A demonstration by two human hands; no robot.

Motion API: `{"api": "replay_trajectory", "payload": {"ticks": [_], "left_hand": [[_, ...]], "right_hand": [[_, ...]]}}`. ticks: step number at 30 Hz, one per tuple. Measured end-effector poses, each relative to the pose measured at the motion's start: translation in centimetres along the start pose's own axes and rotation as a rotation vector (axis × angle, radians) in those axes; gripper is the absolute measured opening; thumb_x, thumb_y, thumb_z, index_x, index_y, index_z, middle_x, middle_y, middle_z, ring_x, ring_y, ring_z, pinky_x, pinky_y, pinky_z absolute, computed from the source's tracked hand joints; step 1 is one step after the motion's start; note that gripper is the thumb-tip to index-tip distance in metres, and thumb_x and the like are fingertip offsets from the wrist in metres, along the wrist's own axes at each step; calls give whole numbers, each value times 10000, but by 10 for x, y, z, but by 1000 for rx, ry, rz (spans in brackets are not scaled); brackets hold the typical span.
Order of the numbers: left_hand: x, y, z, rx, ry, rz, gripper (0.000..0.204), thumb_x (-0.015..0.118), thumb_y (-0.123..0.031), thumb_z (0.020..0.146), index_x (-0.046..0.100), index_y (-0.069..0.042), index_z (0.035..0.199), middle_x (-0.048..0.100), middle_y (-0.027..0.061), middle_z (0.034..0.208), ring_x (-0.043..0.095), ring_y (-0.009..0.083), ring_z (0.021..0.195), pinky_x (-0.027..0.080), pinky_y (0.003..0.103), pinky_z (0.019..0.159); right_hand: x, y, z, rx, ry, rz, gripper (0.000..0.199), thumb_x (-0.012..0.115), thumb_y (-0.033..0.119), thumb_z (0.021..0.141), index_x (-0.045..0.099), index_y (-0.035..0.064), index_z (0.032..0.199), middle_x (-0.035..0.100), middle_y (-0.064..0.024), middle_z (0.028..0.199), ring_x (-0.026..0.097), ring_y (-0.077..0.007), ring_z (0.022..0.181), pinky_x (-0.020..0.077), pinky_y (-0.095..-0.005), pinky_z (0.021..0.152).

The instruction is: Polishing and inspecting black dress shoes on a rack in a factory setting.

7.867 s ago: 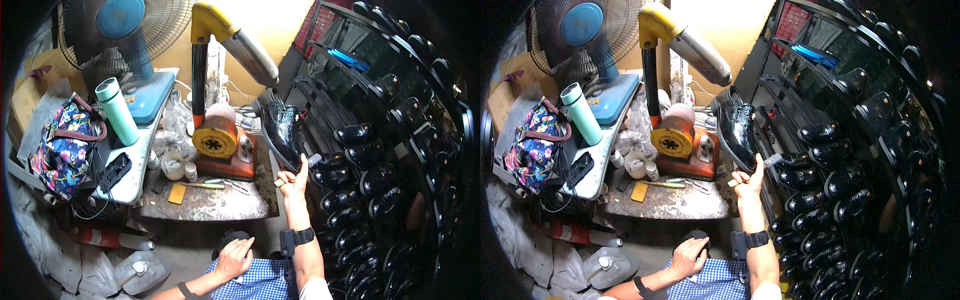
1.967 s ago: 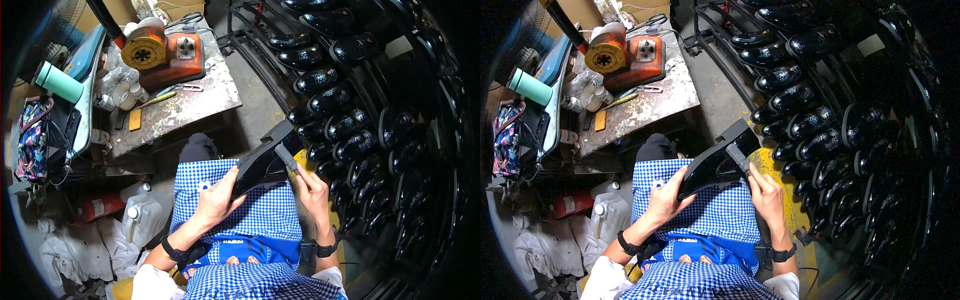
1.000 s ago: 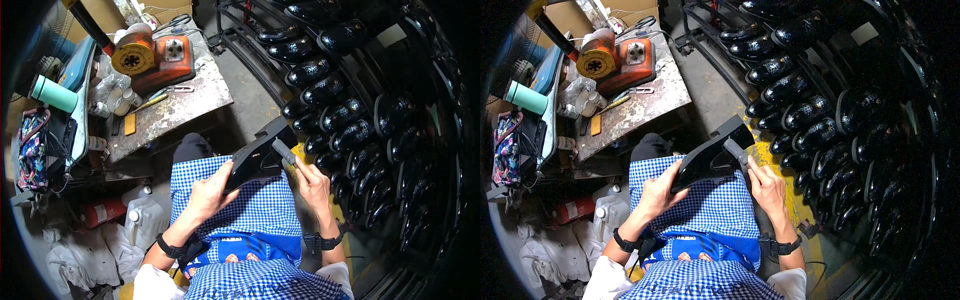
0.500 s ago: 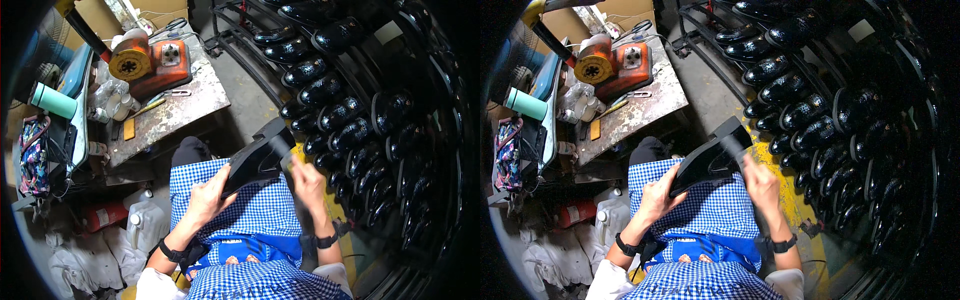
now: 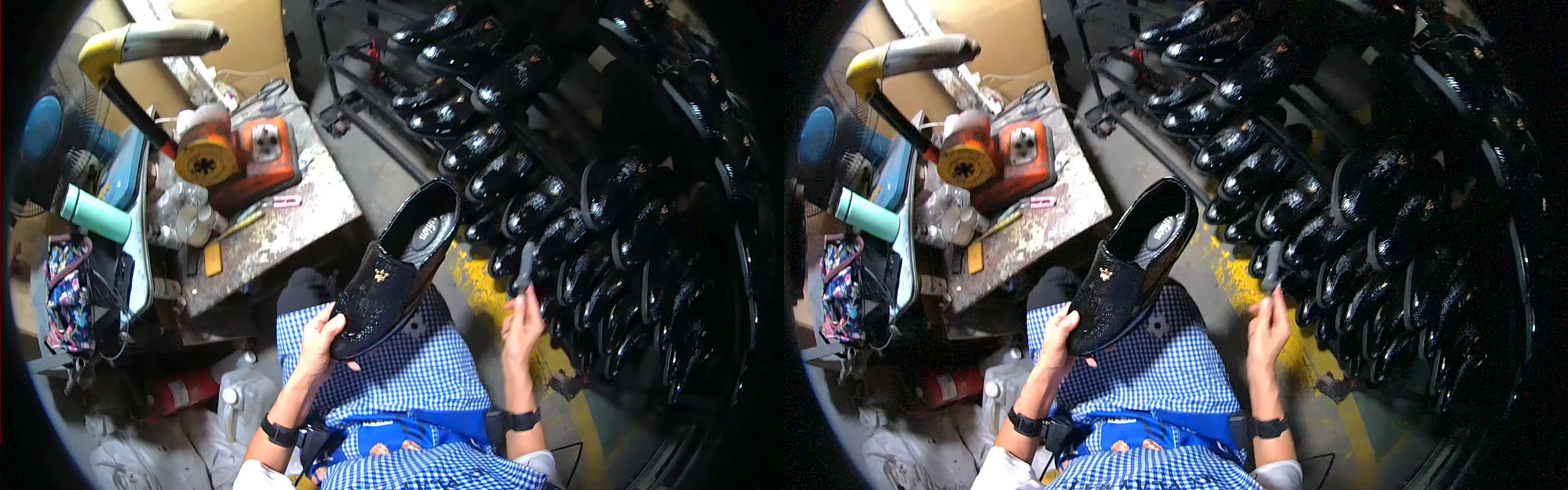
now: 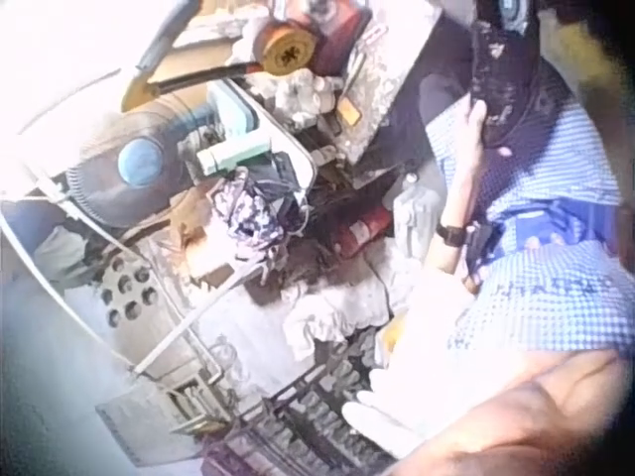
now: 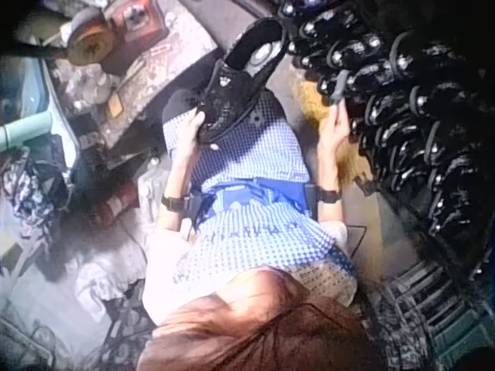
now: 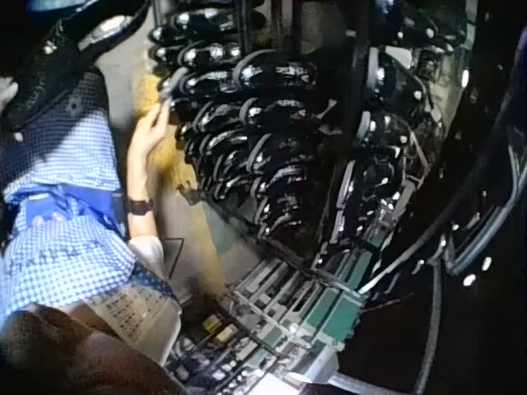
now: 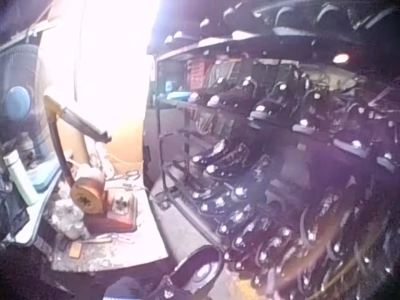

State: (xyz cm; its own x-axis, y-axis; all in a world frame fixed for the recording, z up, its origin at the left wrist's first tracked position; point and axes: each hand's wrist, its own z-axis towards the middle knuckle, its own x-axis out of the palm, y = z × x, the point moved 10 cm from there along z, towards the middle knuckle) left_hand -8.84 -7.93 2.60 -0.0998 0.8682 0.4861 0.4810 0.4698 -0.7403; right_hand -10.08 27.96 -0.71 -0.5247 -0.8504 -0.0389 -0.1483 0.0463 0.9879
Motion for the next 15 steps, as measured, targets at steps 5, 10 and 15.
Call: {"api": "replay_trajectory", "payload": {"ticks": [5, 10, 15], "left_hand": [[50, -29, 29, 49, 121, 1, 550, 549, -385, 873, 444, 13, 1238, 646, 156, 916, 676, 242, 640, 537, 271, 382], [121, -69, 82, 122, 198, 113, 518, 545, -369, 883, 457, 24, 1210, 648, 162, 914, 677, 243, 648, 529, 264, 377], [224, -94, 152, 246, 325, 215, 488, 488, -341, 922, 439, 19, 1247, 651, 173, 947, 682, 261, 658, 514, 234, 365]], "right_hand": [[21, -30, -47, 3, 22, 4, 383, 518, 107, 928, 489, 27, 1302, 584, -8, 757, 430, -26, 529, 355, -186, 465], [35, -58, -57, 22, 13, -123, 365, 590, 131, 876, 551, -22, 1206, 560, 2, 743, 462, -65, 638, 412, -236, 559], [37, -64, -57, -6, -12, -47, 424, 624, 144, 871, 523, -21, 1248, 571, 2, 728, 462, -64, 629, 413, -226, 574]]}}
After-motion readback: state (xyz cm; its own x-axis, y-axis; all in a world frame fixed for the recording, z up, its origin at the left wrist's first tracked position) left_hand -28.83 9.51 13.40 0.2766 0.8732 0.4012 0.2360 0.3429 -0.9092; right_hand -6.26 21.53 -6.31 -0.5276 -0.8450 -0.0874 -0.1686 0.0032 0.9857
